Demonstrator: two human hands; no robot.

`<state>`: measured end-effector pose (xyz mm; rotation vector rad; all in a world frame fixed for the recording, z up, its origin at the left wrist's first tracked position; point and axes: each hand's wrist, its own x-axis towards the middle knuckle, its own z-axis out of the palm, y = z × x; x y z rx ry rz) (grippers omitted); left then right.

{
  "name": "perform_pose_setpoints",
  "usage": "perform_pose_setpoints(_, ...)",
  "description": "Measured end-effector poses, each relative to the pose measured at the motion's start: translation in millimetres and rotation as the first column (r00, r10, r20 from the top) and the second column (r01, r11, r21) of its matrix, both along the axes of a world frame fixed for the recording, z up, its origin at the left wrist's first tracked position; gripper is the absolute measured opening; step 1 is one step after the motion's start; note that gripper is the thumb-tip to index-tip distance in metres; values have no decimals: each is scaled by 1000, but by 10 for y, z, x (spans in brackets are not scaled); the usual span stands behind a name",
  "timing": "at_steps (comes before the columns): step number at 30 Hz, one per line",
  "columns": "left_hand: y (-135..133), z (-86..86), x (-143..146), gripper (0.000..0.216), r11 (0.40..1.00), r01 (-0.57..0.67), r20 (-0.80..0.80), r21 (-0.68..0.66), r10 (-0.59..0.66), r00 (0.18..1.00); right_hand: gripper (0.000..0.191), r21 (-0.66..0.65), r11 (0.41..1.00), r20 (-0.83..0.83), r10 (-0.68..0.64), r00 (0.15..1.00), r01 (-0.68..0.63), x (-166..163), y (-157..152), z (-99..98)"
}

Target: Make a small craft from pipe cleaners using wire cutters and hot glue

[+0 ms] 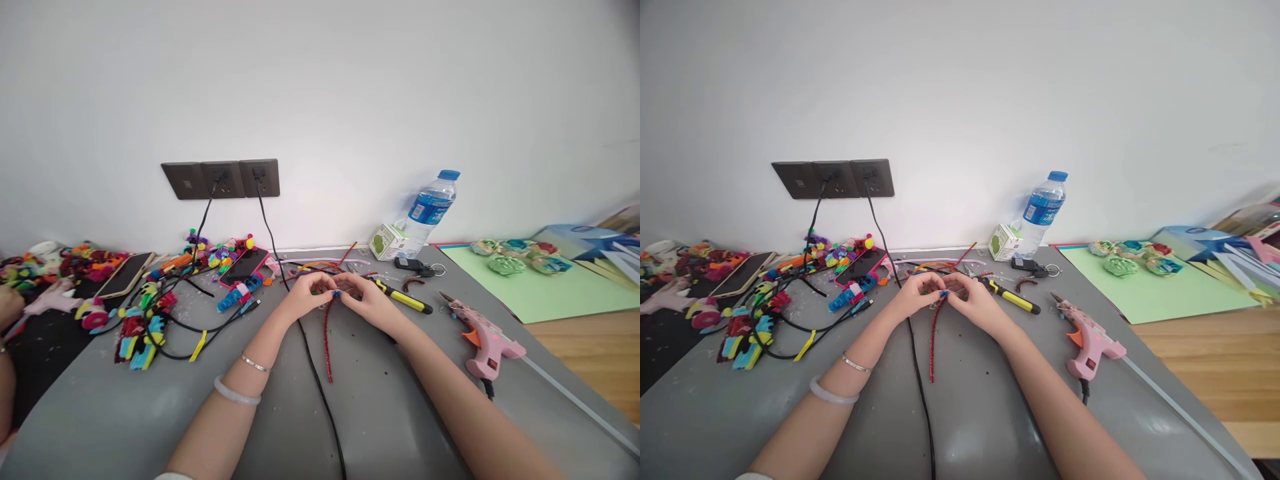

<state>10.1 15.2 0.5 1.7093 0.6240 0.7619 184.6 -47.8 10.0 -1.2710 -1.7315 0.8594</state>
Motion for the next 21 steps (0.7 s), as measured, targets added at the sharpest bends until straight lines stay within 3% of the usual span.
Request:
perform_pose_setpoints(9,32,-46,-5,13,999,-4,29,-32,5,1000,25,-25,1000,-43,7,999,-8,27,27,-12)
perform_pose_setpoints(17,36,-30,-17,17,985,-86,113,-151,103,988,28,-97,991,-121,-107,987,96,131,56,28)
perform_pose_setpoints(21,39,-40,-17,18,983,-102,133,-150,122,984,25,-119,990,-133,-93,987,78,139,57,25)
